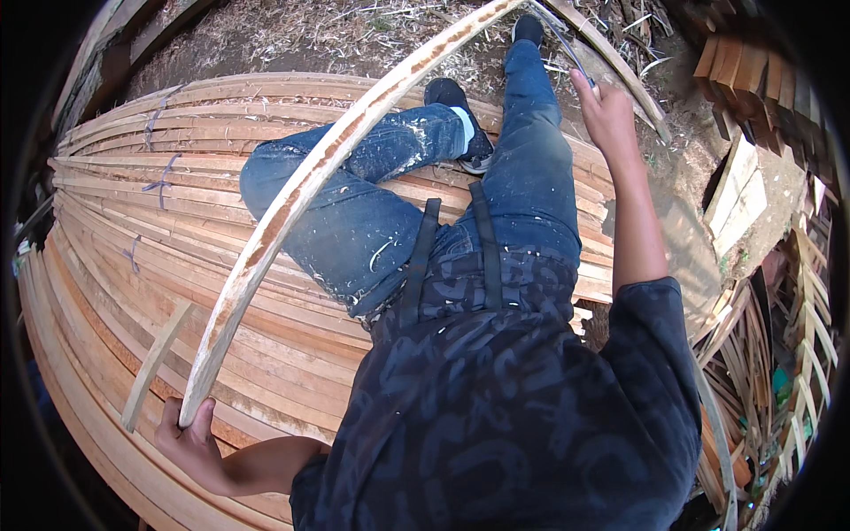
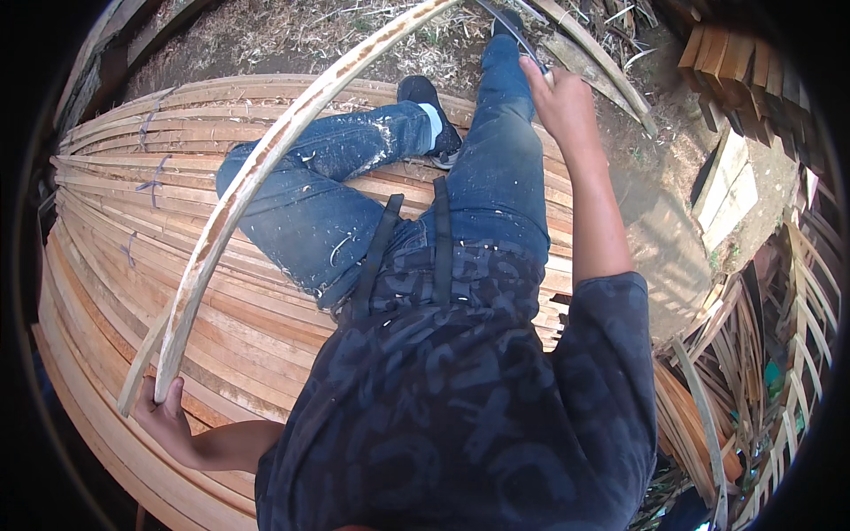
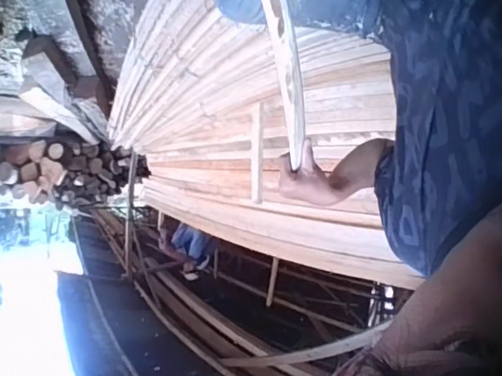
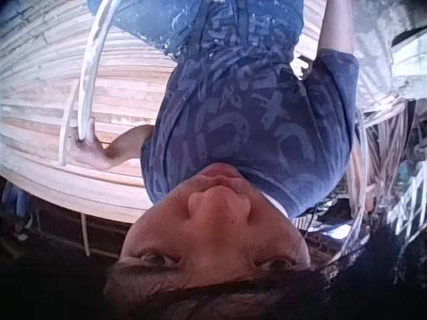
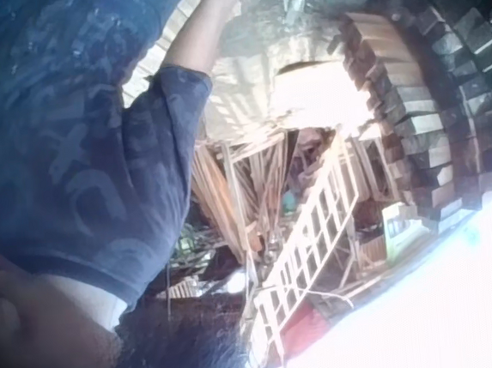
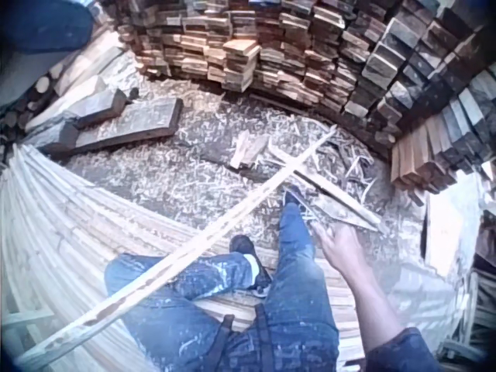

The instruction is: The person sits on the ground and uses a curved knife to shave thin strips from a long, thin piece of wood. They hold the wood with their left hand and repeatedly scrape the blade along its length to remove the outer layer.

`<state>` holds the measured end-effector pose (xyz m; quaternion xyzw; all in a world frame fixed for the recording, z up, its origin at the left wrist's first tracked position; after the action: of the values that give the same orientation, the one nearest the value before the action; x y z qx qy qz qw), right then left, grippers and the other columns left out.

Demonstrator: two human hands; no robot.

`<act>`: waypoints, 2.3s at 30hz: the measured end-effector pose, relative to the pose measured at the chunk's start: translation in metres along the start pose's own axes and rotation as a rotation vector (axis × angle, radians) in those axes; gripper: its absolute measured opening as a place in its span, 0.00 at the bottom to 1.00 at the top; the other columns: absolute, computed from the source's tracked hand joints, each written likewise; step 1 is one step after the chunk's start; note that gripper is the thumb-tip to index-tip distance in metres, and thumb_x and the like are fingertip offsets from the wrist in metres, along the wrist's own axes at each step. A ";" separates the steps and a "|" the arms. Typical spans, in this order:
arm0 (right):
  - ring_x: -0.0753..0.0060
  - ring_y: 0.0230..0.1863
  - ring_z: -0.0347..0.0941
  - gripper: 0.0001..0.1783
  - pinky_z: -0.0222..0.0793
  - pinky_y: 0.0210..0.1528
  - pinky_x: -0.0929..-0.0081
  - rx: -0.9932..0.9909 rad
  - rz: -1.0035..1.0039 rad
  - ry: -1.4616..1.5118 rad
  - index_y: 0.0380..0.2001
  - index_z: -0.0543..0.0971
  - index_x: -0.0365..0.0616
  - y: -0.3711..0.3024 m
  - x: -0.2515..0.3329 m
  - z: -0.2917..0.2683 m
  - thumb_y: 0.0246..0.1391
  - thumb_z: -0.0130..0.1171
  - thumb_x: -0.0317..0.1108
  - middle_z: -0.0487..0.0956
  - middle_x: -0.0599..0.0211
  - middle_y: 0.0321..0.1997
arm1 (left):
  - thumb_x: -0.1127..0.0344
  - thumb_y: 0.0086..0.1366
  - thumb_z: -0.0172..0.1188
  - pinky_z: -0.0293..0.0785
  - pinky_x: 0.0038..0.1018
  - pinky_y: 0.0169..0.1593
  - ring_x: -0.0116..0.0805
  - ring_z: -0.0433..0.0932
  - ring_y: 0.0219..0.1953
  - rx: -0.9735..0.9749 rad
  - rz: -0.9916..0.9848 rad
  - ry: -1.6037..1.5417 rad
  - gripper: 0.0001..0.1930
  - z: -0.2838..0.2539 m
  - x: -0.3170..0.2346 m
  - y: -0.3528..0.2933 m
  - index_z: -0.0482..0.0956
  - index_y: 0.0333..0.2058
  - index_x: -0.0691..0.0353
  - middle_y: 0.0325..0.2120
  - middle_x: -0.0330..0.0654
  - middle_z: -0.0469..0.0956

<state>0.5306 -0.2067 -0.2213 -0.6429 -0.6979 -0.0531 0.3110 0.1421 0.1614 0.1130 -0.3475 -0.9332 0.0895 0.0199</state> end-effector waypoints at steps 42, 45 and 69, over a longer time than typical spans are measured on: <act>0.46 0.29 0.79 0.10 0.76 0.34 0.56 -0.156 -0.297 -0.307 0.23 0.81 0.39 0.069 0.035 0.032 0.46 0.58 0.35 0.79 0.44 0.27 | 0.49 0.61 0.58 0.53 0.28 0.21 0.27 0.54 0.19 0.225 -0.094 0.046 0.27 0.022 0.019 0.009 0.72 0.23 0.74 0.12 0.39 0.56; 0.47 0.29 0.79 0.10 0.76 0.34 0.56 -0.078 -0.317 -0.328 0.24 0.81 0.39 0.054 0.046 0.030 0.46 0.58 0.35 0.79 0.45 0.27 | 0.50 0.62 0.58 0.52 0.28 0.21 0.26 0.54 0.20 0.184 -0.099 -0.006 0.26 0.031 0.026 0.008 0.71 0.22 0.73 0.12 0.38 0.56; 0.50 0.23 0.77 0.21 0.75 0.27 0.60 0.089 -0.440 -0.092 0.18 0.80 0.40 -0.025 0.090 0.051 0.46 0.60 0.49 0.78 0.51 0.17 | 0.48 0.68 0.48 0.41 0.28 0.20 0.20 0.49 0.16 0.455 -0.252 -0.177 0.30 0.052 0.028 -0.013 0.54 0.12 0.62 0.09 0.30 0.53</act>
<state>0.4900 -0.1092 -0.2093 -0.4624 -0.8366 -0.0592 0.2878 0.1074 0.1621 0.0640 -0.2060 -0.9230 0.3238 0.0270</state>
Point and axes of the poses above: each hand's wrist, its own y-axis towards the middle knuckle, its own z-axis out of the palm, x = y × z, the point moved 5 cm from there along y, towards the middle knuckle
